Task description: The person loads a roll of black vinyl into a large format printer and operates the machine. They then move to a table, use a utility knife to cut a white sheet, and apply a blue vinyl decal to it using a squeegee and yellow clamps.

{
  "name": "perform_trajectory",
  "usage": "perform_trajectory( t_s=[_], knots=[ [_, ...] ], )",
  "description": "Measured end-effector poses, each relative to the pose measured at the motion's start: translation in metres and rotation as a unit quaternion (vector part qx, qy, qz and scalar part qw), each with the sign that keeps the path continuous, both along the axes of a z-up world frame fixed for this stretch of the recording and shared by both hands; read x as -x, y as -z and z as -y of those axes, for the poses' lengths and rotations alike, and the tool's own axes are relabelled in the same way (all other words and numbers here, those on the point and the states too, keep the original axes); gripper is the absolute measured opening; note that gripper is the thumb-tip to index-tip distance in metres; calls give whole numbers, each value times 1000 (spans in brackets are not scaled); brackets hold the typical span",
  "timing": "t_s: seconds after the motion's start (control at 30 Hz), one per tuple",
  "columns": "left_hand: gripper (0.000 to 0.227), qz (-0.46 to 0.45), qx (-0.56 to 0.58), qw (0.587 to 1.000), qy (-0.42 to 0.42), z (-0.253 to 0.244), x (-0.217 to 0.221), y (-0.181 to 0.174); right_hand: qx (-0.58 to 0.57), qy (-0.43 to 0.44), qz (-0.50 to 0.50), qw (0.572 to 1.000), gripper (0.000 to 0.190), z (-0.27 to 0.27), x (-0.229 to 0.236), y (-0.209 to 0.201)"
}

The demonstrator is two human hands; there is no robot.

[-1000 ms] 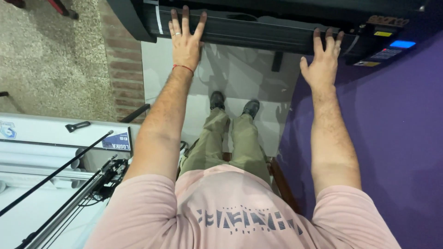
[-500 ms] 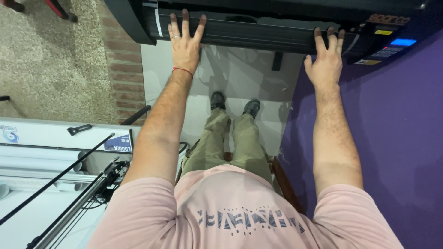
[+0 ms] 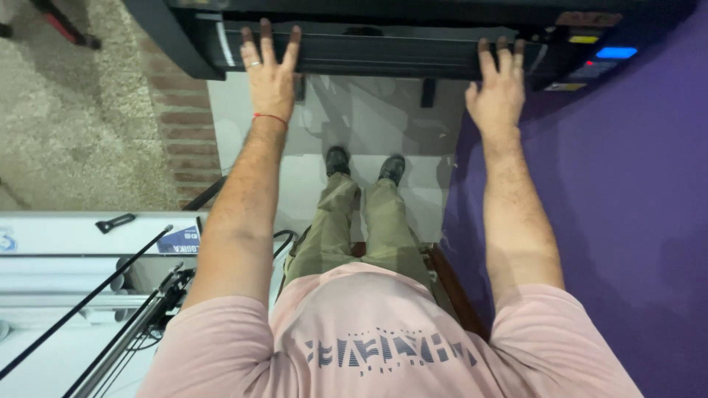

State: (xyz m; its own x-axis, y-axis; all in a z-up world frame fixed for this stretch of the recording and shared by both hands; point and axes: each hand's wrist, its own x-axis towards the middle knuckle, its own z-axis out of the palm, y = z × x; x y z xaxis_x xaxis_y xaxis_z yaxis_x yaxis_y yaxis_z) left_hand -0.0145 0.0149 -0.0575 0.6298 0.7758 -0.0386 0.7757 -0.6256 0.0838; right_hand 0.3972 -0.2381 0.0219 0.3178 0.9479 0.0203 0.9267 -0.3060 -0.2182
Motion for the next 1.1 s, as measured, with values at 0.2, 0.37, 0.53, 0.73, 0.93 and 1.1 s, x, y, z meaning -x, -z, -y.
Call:
perform_trajectory(
  t_s=[0.2, 0.37, 0.53, 0.73, 0.93, 1.1],
  knots=[
    [102, 13, 20, 1000, 0, 3, -1, -11, 6, 22, -31, 999, 89, -2, 1, 10],
    [105, 6, 33, 999, -14, 6, -8, -22, 8, 26, -9, 1000, 88, 0, 2, 10],
    [104, 9, 28, 999, -15, 6, -8, -25, 6, 19, -30, 999, 87, 1, 2, 9],
    [107, -7, 53, 998, -25, 7, -8, -22, -1, 25, -18, 1000, 87, 3, 4, 10],
    [105, 1, 51, 998, -27, 8, -8, -26, 3, 23, -4, 1000, 90, 6, 4, 16],
    [104, -3, 26, 1000, -7, 9, -7, -20, 3, 25, -20, 999, 88, 3, 5, 11]
  ],
)
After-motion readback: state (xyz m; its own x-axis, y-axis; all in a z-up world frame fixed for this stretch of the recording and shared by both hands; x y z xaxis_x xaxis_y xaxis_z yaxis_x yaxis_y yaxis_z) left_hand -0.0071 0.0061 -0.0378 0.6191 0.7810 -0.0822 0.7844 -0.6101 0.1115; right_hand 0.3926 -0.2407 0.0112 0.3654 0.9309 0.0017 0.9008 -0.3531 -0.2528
